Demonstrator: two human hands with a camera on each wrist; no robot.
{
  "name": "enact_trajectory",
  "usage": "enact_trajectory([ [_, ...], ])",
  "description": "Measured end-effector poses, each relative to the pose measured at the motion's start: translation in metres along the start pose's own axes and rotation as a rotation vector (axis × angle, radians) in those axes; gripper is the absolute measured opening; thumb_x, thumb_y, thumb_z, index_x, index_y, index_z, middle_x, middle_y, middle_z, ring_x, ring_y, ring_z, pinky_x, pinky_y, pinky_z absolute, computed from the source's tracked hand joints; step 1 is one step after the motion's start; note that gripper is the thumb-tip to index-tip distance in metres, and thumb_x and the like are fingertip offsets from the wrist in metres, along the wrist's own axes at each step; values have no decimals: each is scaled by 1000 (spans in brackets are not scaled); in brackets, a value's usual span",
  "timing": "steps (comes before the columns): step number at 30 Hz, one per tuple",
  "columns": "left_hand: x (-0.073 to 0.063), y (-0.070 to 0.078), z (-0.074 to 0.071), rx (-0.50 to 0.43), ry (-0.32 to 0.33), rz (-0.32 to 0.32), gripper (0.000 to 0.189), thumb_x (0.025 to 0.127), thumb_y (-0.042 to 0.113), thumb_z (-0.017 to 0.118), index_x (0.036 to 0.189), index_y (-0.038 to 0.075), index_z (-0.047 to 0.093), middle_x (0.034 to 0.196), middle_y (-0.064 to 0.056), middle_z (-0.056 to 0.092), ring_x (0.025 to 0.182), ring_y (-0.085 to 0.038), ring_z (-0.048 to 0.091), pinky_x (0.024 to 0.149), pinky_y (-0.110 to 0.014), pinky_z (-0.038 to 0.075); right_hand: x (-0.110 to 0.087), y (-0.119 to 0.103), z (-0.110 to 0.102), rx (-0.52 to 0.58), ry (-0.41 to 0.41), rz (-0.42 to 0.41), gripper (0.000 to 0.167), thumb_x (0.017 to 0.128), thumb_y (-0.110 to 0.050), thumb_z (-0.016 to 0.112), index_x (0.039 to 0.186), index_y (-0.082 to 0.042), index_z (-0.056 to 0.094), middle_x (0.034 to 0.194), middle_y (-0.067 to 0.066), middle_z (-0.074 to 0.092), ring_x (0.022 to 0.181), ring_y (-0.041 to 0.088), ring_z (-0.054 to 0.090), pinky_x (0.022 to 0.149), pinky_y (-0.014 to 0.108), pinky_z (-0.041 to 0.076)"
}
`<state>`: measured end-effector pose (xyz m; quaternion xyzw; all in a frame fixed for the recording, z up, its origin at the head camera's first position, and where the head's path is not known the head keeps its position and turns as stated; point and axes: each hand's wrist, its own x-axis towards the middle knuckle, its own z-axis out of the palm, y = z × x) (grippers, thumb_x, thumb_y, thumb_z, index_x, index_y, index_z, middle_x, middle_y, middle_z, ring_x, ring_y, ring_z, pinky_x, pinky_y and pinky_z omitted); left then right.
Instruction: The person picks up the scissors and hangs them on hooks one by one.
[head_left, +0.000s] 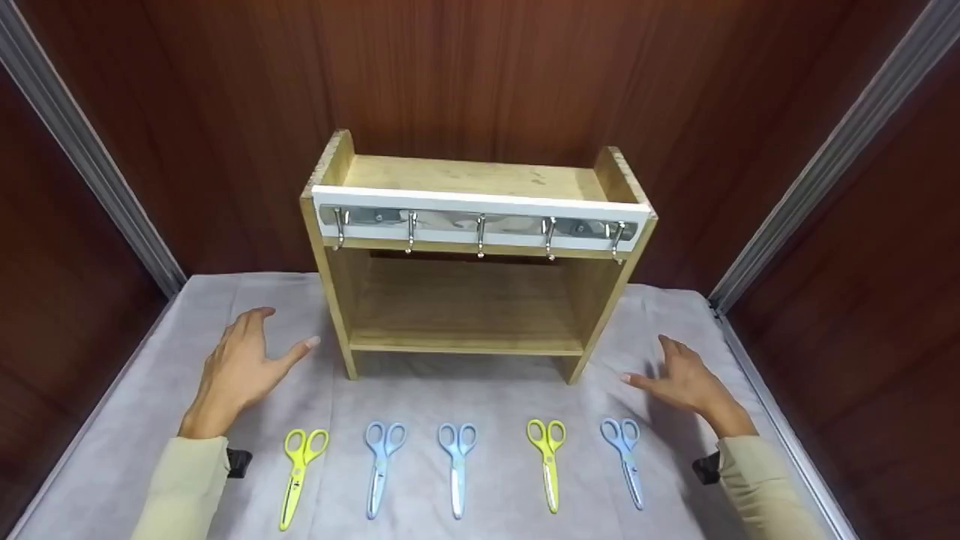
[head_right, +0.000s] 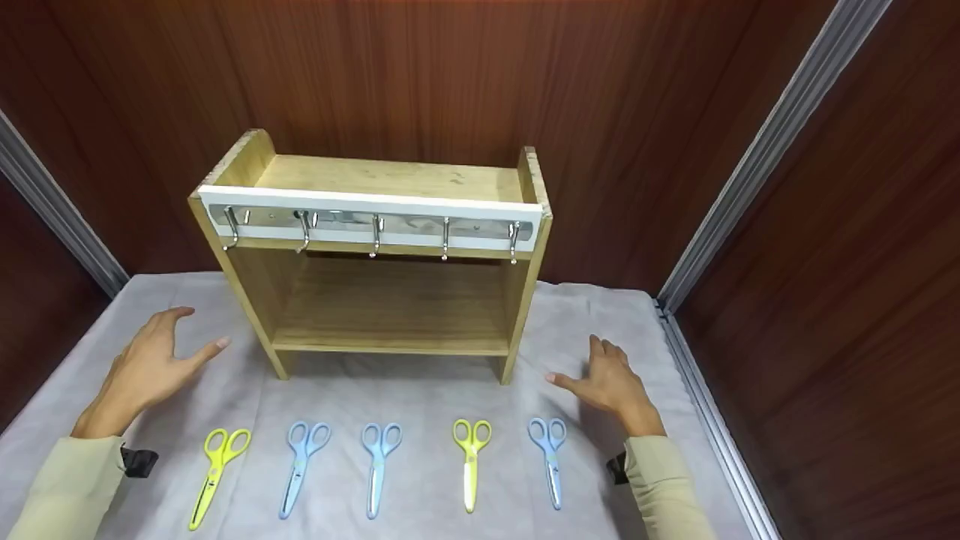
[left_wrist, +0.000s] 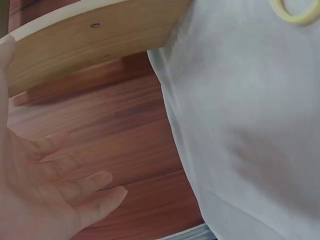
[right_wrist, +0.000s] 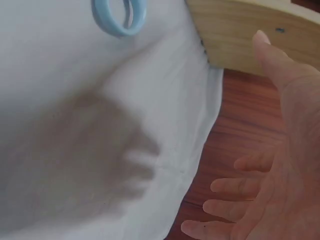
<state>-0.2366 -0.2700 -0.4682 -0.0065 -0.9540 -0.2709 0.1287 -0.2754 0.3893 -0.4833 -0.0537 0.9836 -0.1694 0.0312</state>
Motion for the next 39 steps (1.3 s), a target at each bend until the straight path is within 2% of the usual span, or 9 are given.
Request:
enact_trajectory([
  [6, 0, 7, 3, -87, 41, 13, 92, 96, 67, 64, 154, -1, 43, 155, -29, 49, 142, -51, 46, 112, -71, 40, -15, -7, -3, 32, -7, -7, 120, 88, -68, 73, 157, 17, 23, 157, 47, 32, 146, 63, 34, 122, 71, 32],
  [12, 1, 19, 6, -238, 116, 38, 83, 97, 53, 71, 155, 0, 44, 154, -27, 52, 141, -47, 50, 114, -64, 43, -28, -14, 3, 38, -9, -23, 118, 89, -65, 74, 157, 17, 23, 157, 47, 34, 146, 62, 37, 122, 70, 34],
  [16, 0, 26, 7, -373, 114, 32, 81, 98, 44, 73, 158, 0, 40, 157, -27, 50, 143, -46, 51, 117, -55, 48, -34, -17, 11, 50, -16, -27, 118, 89, -65, 74, 157, 16, 23, 158, 46, 34, 146, 61, 38, 122, 69, 34],
  [19, 1, 32, 6, -446, 94, 16, 81, 99, 41, 73, 160, 1, 38, 161, -26, 46, 148, -45, 48, 120, -50, 46, -39, -19, 15, 63, -24, -23, 118, 89, -65, 74, 158, 16, 22, 158, 46, 34, 147, 60, 38, 122, 69, 34],
  [23, 4, 40, 6, -484, 98, 17, 79, 100, 39, 72, 160, 0, 39, 163, -25, 45, 150, -43, 46, 121, -47, 45, -44, -23, 19, 65, -34, -16, 119, 89, -66, 73, 158, 17, 22, 156, 47, 35, 146, 61, 39, 121, 69, 35],
  [30, 12, 51, 14, -568, 148, 21, 72, 100, 31, 73, 156, -3, 44, 159, -26, 50, 147, -40, 52, 119, -39, 45, -55, -25, 25, 101, -40, -20, 121, 89, -64, 76, 157, 19, 20, 155, 46, 39, 145, 58, 43, 121, 67, 37],
  [34, 14, 54, 19, -600, 156, 16, 69, 100, 27, 74, 154, -4, 46, 157, -26, 52, 146, -40, 53, 120, -36, 45, -61, -26, 31, 113, -64, -9, 121, 89, -63, 75, 156, 21, 20, 156, 45, 37, 147, 57, 40, 122, 67, 36],
  [39, 16, 57, 23, -625, 164, 24, 70, 98, 30, 75, 153, -4, 48, 155, -26, 53, 145, -39, 54, 118, -33, 45, -65, -33, 38, 103, -107, 43, 122, 89, -64, 75, 156, 22, 20, 159, 46, 31, 150, 59, 34, 123, 69, 32],
])
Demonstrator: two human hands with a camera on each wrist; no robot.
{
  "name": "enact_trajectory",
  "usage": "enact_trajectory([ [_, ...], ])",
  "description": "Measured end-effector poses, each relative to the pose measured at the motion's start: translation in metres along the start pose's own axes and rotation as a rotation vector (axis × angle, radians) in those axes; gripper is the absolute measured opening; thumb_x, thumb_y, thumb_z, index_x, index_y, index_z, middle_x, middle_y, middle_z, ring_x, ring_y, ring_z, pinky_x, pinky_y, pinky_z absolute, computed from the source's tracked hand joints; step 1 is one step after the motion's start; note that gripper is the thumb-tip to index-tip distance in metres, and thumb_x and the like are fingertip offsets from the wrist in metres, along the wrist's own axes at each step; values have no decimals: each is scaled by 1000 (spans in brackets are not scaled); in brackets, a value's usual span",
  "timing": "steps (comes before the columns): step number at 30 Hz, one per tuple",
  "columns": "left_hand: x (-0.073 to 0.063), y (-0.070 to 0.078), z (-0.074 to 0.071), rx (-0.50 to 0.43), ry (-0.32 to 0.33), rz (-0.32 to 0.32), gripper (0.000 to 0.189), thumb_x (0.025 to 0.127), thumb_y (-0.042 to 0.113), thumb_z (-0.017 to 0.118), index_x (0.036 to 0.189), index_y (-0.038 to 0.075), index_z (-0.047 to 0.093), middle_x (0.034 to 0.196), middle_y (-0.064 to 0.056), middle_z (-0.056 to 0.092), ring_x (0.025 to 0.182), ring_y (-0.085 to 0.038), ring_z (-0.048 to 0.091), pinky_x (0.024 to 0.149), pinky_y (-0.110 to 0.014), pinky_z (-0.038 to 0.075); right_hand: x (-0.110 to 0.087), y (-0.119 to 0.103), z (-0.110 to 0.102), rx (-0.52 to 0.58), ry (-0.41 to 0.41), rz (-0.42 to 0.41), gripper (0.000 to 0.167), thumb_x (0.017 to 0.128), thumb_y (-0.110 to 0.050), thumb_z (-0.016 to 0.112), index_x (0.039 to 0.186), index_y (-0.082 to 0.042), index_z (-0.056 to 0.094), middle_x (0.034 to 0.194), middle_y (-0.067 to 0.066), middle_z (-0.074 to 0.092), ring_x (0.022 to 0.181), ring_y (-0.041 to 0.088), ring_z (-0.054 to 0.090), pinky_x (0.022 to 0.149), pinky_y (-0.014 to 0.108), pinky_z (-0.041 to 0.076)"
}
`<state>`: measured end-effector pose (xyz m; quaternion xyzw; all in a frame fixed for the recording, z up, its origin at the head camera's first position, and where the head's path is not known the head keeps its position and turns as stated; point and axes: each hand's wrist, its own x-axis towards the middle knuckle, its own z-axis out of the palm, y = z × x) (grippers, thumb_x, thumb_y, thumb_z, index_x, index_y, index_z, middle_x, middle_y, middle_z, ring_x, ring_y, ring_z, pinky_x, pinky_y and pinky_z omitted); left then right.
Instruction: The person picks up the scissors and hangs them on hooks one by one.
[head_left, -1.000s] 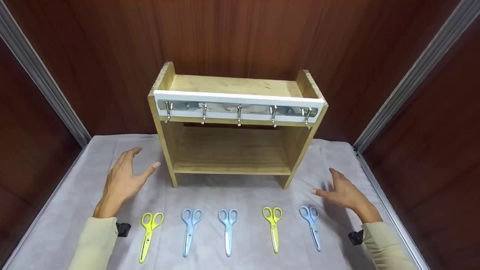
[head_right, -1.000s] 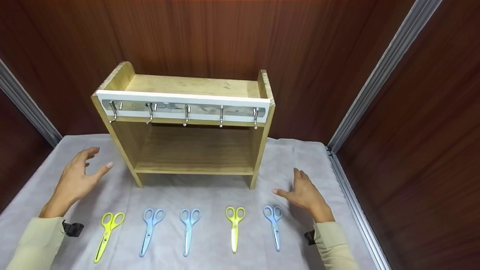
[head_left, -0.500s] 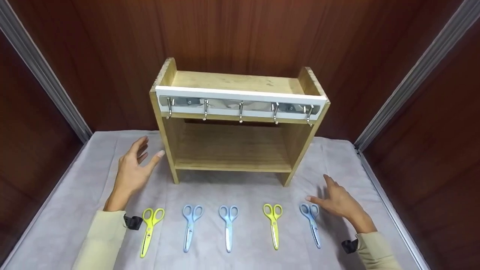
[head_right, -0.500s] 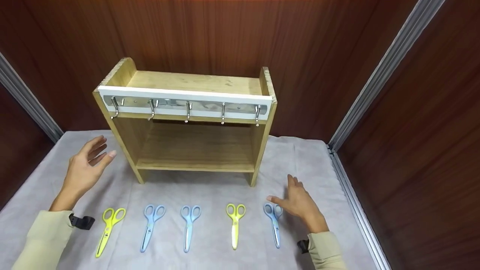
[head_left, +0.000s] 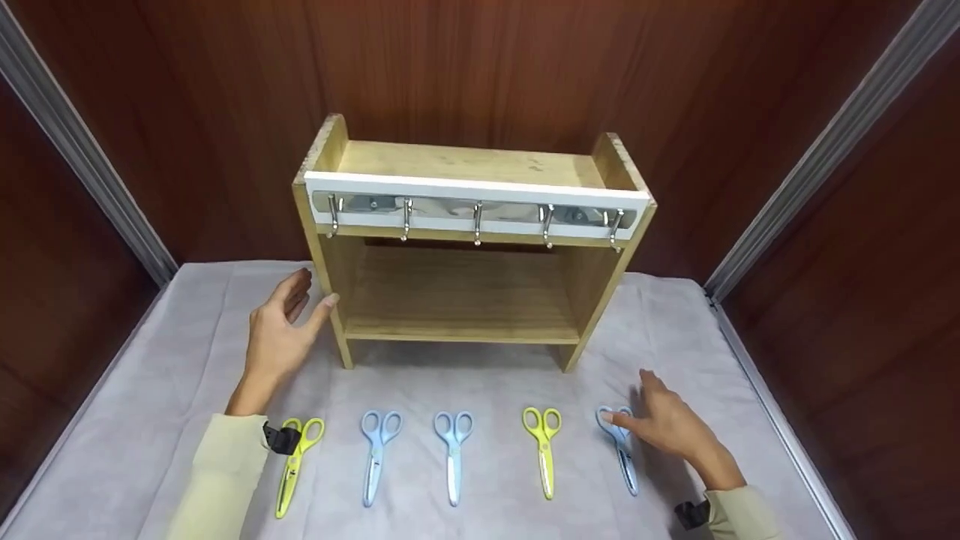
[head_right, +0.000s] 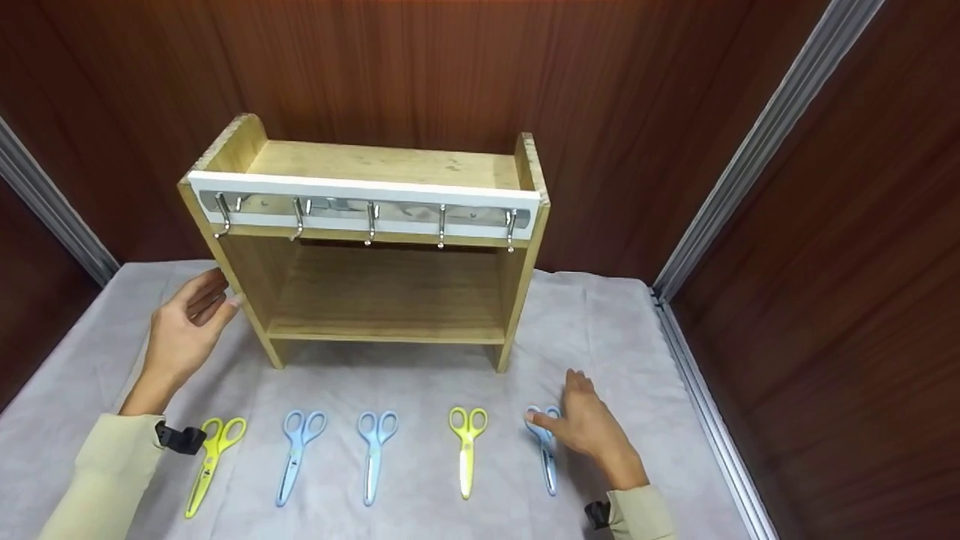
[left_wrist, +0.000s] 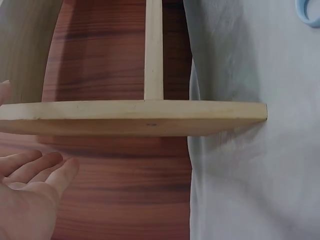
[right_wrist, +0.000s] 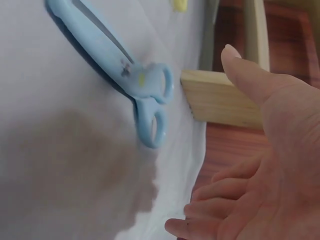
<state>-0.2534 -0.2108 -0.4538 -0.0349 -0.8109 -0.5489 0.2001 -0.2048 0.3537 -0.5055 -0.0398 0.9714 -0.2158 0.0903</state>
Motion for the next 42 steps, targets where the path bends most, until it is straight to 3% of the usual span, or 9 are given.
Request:
enact_trajectory([
  [11, 7, -1, 12, -38, 37, 15, 62, 96, 27, 78, 146, -2, 55, 146, -25, 62, 139, -37, 60, 114, -35, 51, -12, -7, 24, 0, -7, 41, 118, 90, -63, 74, 153, 24, 24, 156, 51, 28, 147, 67, 27, 122, 72, 30],
  [16, 7, -2, 20, -57, 50, 7, 62, 96, 24, 79, 146, -3, 55, 145, -27, 61, 138, -40, 61, 112, -33, 51, -19, -11, 34, -4, 32, 12, 110, 92, -52, 78, 149, 27, 27, 152, 53, 31, 145, 71, 25, 120, 73, 31],
  [22, 8, -4, 27, -53, 64, 3, 59, 97, 20, 77, 145, -5, 55, 143, -30, 62, 135, -41, 63, 108, -30, 53, -27, -13, 46, -46, 87, 16, 100, 93, -44, 79, 143, 30, 34, 143, 55, 41, 141, 72, 33, 115, 73, 39],
  [26, 9, -4, 31, 8, 89, 12, 55, 97, 21, 76, 142, -5, 59, 138, -28, 67, 128, -39, 68, 103, -33, 56, -29, -13, 52, -43, 130, 18, 92, 94, -40, 78, 141, 29, 38, 139, 55, 45, 140, 68, 39, 114, 70, 42],
  [31, 9, -3, 34, 82, 125, 24, 46, 98, 16, 73, 137, -5, 64, 129, -29, 71, 117, -41, 73, 98, -42, 60, -29, -14, 55, -49, 196, 11, 79, 93, -36, 80, 133, 25, 47, 124, 42, 55, 114, 49, 62, 101, 62, 53],
  [33, 8, -4, 34, 94, 138, 24, 43, 97, 14, 72, 135, -6, 65, 127, -30, 72, 115, -41, 74, 96, -36, 62, -29, -14, 56, -57, 203, 14, 79, 92, -36, 80, 133, 24, 48, 120, 39, 55, 105, 41, 62, 97, 61, 55],
  [38, 6, -3, 36, 114, 165, 22, 36, 98, 12, 69, 130, -5, 70, 119, -27, 76, 107, -39, 77, 81, -7, 54, -28, -13, 57, -68, 184, 39, 85, 94, -35, 78, 139, 28, 42, 134, 48, 49, 120, 52, 60, 106, 64, 51],
  [42, 4, 0, 39, 148, 194, 19, 30, 99, 14, 68, 125, -1, 74, 112, -22, 79, 101, -35, 79, 76, -6, 52, -28, -14, 59, -93, 188, 53, 85, 94, -32, 78, 140, 29, 41, 139, 51, 47, 130, 57, 55, 109, 65, 49],
])
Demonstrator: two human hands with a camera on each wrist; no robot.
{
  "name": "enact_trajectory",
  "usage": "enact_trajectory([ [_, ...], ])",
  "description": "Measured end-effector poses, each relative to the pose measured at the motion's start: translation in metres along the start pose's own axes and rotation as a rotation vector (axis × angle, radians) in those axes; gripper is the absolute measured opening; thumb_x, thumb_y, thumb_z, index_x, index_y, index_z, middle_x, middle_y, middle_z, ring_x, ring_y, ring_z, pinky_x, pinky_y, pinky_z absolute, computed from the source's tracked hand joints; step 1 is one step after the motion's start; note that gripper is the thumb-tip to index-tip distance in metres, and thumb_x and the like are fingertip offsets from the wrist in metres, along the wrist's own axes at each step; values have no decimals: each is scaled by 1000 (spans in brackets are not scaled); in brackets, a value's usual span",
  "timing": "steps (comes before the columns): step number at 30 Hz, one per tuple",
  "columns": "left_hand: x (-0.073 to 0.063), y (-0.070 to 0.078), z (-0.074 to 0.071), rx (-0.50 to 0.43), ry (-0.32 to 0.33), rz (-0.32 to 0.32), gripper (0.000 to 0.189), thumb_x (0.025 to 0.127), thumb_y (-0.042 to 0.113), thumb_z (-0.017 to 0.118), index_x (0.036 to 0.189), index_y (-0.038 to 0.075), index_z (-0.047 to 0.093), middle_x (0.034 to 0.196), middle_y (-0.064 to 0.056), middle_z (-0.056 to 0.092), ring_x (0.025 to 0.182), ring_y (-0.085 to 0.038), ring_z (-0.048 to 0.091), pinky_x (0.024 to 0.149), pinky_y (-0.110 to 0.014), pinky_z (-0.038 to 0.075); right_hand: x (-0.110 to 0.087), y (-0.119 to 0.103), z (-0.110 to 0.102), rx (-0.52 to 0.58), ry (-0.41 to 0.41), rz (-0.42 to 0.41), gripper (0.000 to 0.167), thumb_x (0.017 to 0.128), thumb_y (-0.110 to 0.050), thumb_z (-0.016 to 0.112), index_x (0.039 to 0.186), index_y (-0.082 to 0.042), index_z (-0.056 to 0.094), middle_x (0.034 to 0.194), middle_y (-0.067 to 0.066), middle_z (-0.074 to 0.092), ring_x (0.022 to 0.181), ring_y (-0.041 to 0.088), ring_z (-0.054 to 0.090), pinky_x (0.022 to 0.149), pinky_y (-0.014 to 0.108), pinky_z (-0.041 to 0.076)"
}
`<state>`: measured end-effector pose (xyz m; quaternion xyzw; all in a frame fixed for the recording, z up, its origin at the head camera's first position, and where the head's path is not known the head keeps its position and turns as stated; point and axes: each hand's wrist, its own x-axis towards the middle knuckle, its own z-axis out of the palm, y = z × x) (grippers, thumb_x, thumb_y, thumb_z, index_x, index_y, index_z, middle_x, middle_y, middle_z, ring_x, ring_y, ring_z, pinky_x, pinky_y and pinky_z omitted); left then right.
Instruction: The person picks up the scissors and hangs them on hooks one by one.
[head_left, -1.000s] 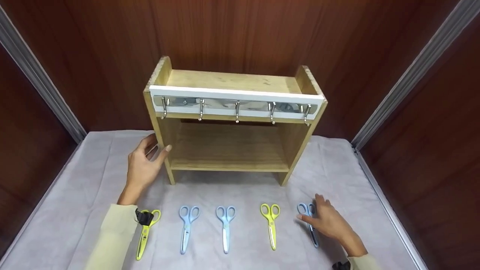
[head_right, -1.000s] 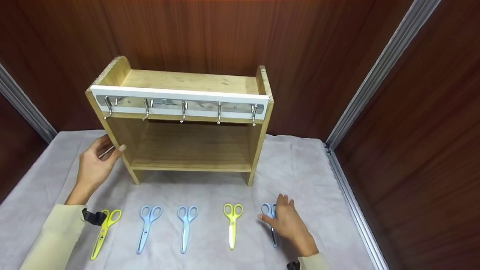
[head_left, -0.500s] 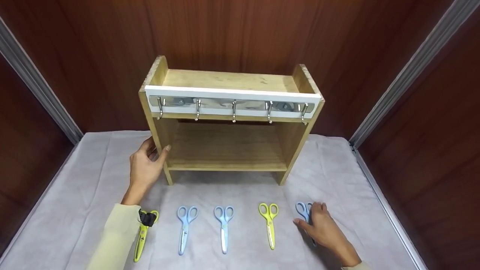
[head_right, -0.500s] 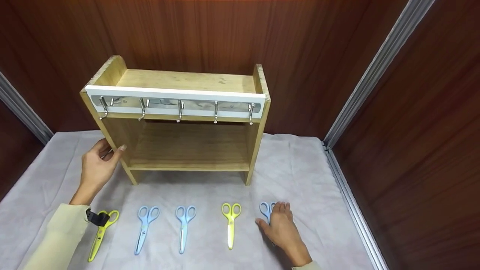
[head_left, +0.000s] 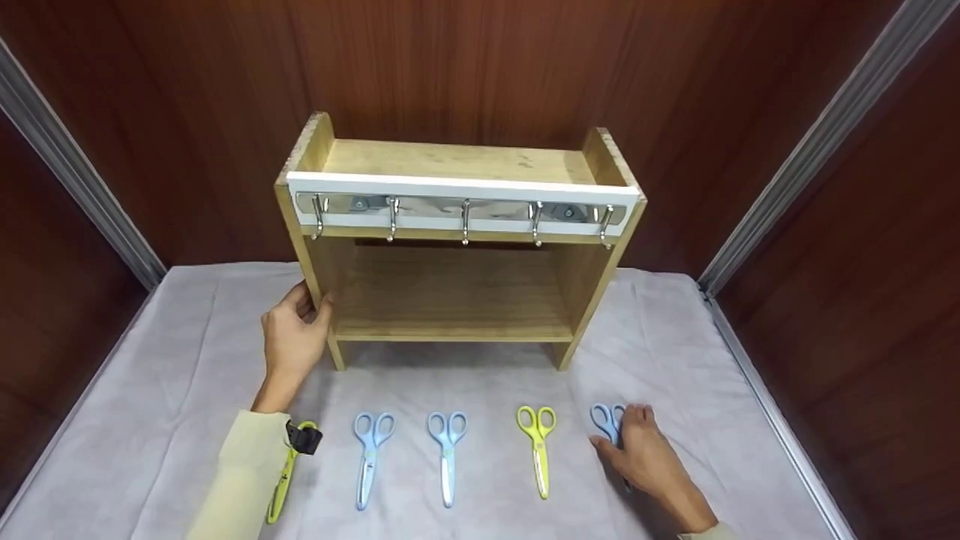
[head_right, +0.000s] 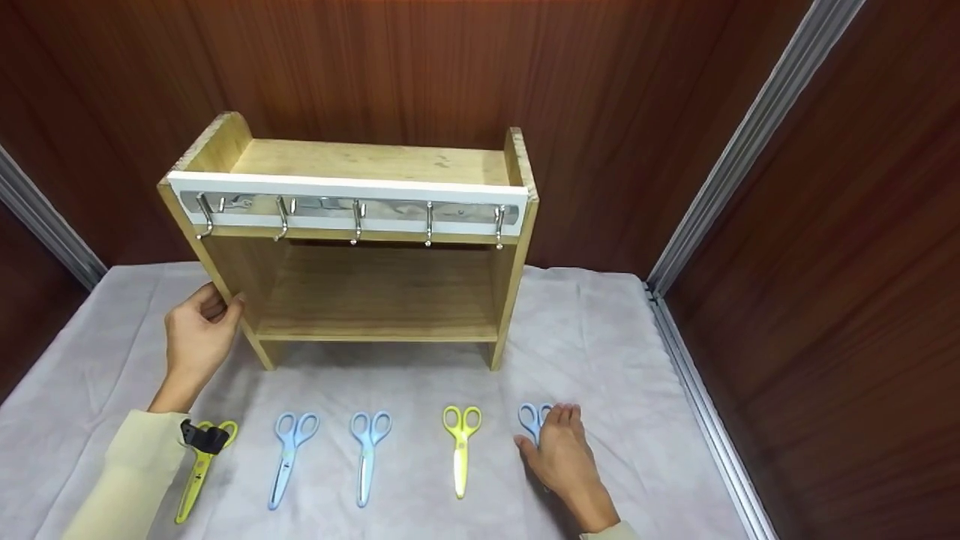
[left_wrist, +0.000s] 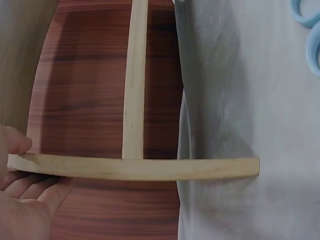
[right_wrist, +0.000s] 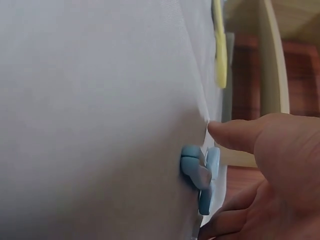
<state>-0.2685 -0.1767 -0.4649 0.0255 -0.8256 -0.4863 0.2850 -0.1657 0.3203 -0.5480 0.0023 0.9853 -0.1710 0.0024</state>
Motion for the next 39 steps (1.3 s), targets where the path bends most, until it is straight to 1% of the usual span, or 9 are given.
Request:
enact_trajectory([
  [6, -5, 2, 3, -3, 32, -20, 26, 99, 13, 67, 120, -2, 76, 108, -21, 80, 99, -34, 80, 71, 4, 45, -1, -2, 3, -66, 40, -19, 79, 97, -29, 74, 135, 32, 42, 135, 53, 48, 131, 61, 53, 108, 65, 49],
  [13, -8, 3, 3, -5, 41, -27, 26, 100, 12, 66, 118, -3, 76, 107, -23, 80, 98, -35, 79, 70, 5, 44, -3, -3, 3, -123, 53, -68, 70, 102, -23, 66, 133, 35, 42, 137, 58, 43, 138, 68, 42, 117, 68, 41],
  [20, -8, 4, 1, -12, 30, -54, 29, 101, 12, 64, 123, -4, 75, 112, -24, 79, 102, -36, 79, 71, 5, 43, -2, -4, 5, -205, 169, -145, 50, 98, -15, 69, 121, 27, 56, 126, 50, 59, 127, 61, 57, 109, 62, 50],
  [25, -7, 4, 2, -33, 28, -52, 29, 101, 13, 65, 124, -2, 75, 112, -22, 79, 102, -35, 79, 72, 5, 45, -2, 0, 8, -273, 242, -236, 46, 96, -13, 72, 116, 26, 58, 116, 47, 64, 117, 58, 63, 104, 59, 54],
  [29, -8, 4, 2, -50, 36, -57, 29, 101, 12, 65, 124, -3, 75, 113, -23, 79, 101, -36, 79, 71, 5, 45, -1, 7, 10, -346, 294, -325, 43, 95, -14, 73, 111, 24, 59, 108, 42, 67, 108, 53, 68, 93, 55, 59],
  [32, -7, 4, 2, -57, 45, -56, 29, 100, 11, 66, 124, -4, 75, 113, -24, 78, 101, -36, 79, 70, 5, 45, 1, 10, 10, -367, 375, -399, 34, 91, -11, 74, 99, 19, 61, 92, 33, 68, 90, 45, 70, 75, 51, 62],
  [34, -7, 4, 2, -62, 49, -53, 30, 100, 11, 66, 124, -3, 75, 113, -24, 78, 102, -36, 78, 71, 5, 45, 2, 11, 10, -377, 432, -439, 26, 86, -8, 74, 90, 13, 61, 81, 25, 65, 78, 39, 67, 64, 48, 60],
  [36, -7, 4, 3, -62, 49, -50, 30, 100, 12, 66, 125, -3, 75, 113, -24, 78, 102, -36, 79, 71, 5, 46, 2, 11, 9, -377, 461, -454, 21, 82, -6, 75, 82, 8, 59, 73, 19, 60, 69, 35, 63, 57, 46, 57],
  [39, -8, 4, 4, -65, 46, -53, 30, 100, 12, 66, 124, -2, 75, 112, -23, 79, 101, -35, 79, 70, 4, 46, 0, 11, 8, -390, 438, -410, 23, 78, -7, 78, 78, 4, 58, 71, 16, 58, 65, 33, 61, 52, 45, 55],
])
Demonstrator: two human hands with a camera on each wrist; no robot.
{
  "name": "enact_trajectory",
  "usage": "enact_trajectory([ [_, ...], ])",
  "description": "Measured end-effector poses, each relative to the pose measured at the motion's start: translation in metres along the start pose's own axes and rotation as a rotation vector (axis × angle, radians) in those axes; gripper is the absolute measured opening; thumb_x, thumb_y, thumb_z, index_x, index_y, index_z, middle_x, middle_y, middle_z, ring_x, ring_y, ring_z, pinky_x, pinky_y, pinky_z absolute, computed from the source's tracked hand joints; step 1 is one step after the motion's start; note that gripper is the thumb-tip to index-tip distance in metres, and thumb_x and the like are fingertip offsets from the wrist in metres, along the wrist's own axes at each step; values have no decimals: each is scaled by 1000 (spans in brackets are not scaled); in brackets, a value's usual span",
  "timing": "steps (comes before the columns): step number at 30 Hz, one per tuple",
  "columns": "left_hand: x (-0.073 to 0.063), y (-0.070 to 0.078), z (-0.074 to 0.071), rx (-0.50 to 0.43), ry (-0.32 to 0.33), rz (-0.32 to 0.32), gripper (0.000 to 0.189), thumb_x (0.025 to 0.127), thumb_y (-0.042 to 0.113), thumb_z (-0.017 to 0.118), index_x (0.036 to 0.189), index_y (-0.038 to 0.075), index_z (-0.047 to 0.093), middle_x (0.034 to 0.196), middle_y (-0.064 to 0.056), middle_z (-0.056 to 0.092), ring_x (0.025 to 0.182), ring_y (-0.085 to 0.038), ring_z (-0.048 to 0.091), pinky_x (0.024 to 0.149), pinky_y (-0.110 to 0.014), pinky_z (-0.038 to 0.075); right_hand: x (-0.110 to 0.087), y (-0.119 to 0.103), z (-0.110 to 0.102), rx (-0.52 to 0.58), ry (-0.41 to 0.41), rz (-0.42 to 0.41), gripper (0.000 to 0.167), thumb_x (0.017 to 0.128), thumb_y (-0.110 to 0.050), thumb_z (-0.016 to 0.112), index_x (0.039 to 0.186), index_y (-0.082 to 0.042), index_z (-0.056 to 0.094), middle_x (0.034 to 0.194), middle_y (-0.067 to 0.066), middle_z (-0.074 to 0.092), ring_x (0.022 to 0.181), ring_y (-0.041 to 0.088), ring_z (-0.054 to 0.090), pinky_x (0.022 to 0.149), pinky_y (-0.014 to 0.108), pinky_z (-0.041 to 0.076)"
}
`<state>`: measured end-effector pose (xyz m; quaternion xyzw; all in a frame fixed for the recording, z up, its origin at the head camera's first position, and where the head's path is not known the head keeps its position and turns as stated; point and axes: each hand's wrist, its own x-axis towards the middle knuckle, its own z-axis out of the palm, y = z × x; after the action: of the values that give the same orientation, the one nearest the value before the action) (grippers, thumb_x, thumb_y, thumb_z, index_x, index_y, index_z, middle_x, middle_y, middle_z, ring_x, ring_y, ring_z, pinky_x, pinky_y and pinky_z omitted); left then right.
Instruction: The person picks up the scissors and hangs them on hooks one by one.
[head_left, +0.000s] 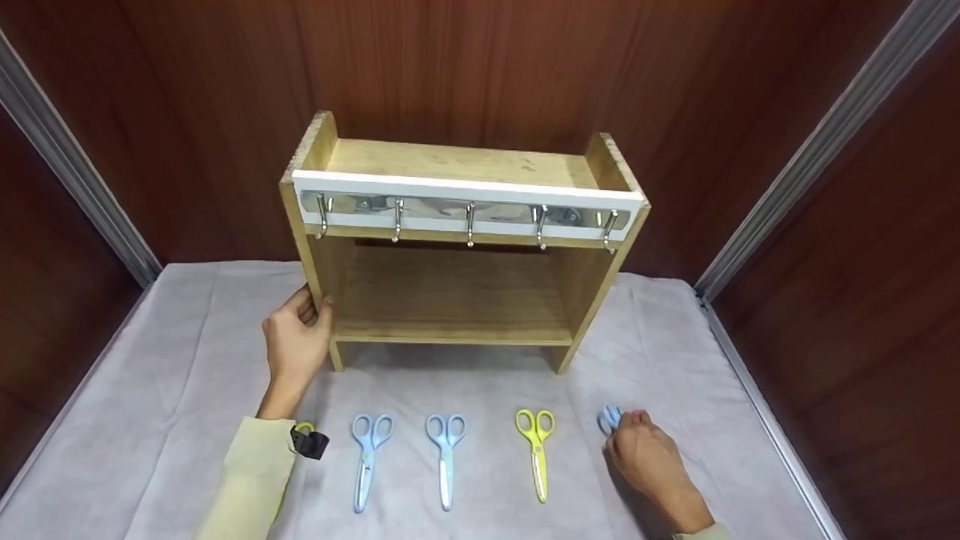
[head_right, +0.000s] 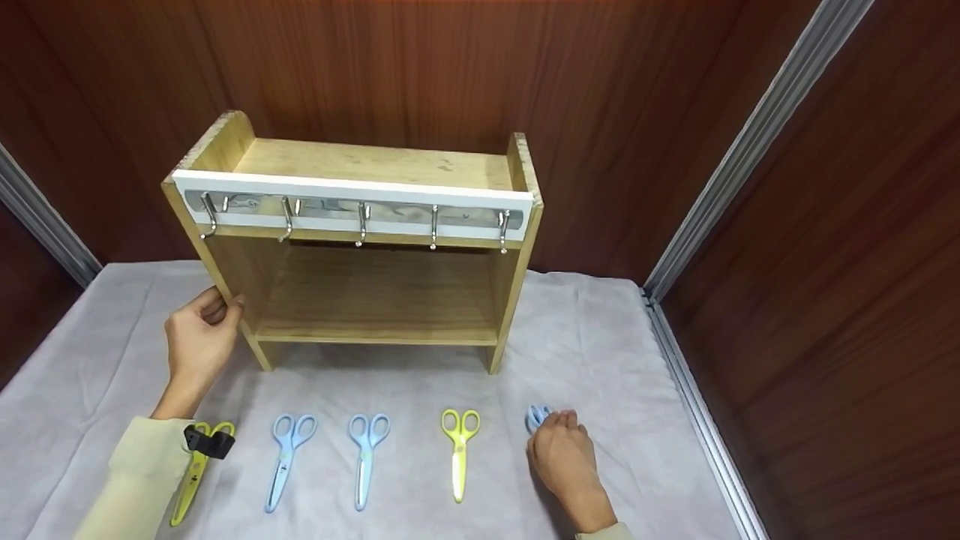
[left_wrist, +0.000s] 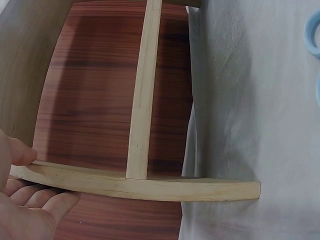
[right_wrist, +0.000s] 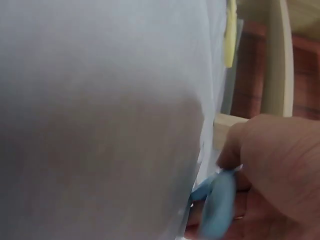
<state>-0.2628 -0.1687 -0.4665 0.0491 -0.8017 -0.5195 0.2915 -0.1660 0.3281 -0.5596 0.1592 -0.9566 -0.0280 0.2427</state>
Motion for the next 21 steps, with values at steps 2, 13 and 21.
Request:
enact_trajectory([
  [2, 0, 0, 0, 2, -5, -3, 29, 100, 12, 65, 123, -2, 75, 112, -23, 79, 101, -36, 79, 69, 4, 46, 0, -1, -1, -9, -49, 42, 24, 79, -8, 78, 77, 2, 57, 70, 15, 58, 60, 32, 62, 48, 45, 54],
  [13, 1, 0, 0, 6, -45, -33, 34, 101, 14, 65, 131, -1, 72, 118, -22, 77, 106, -34, 78, 72, 4, 47, 14, 7, -22, 192, -287, 302, 20, 93, -10, 64, 76, -5, 55, 65, 16, 64, 56, 37, 63, 49, 54, 48],
  [21, 3, -1, -2, -13, -36, -34, 35, 101, 13, 66, 131, -2, 71, 119, -24, 77, 107, -36, 78, 73, 4, 47, 31, 12, -31, 422, -313, 386, 20, 100, -6, 59, 81, -8, 54, 63, -1, 45, 56, 16, 45, 52, 30, 35],
])
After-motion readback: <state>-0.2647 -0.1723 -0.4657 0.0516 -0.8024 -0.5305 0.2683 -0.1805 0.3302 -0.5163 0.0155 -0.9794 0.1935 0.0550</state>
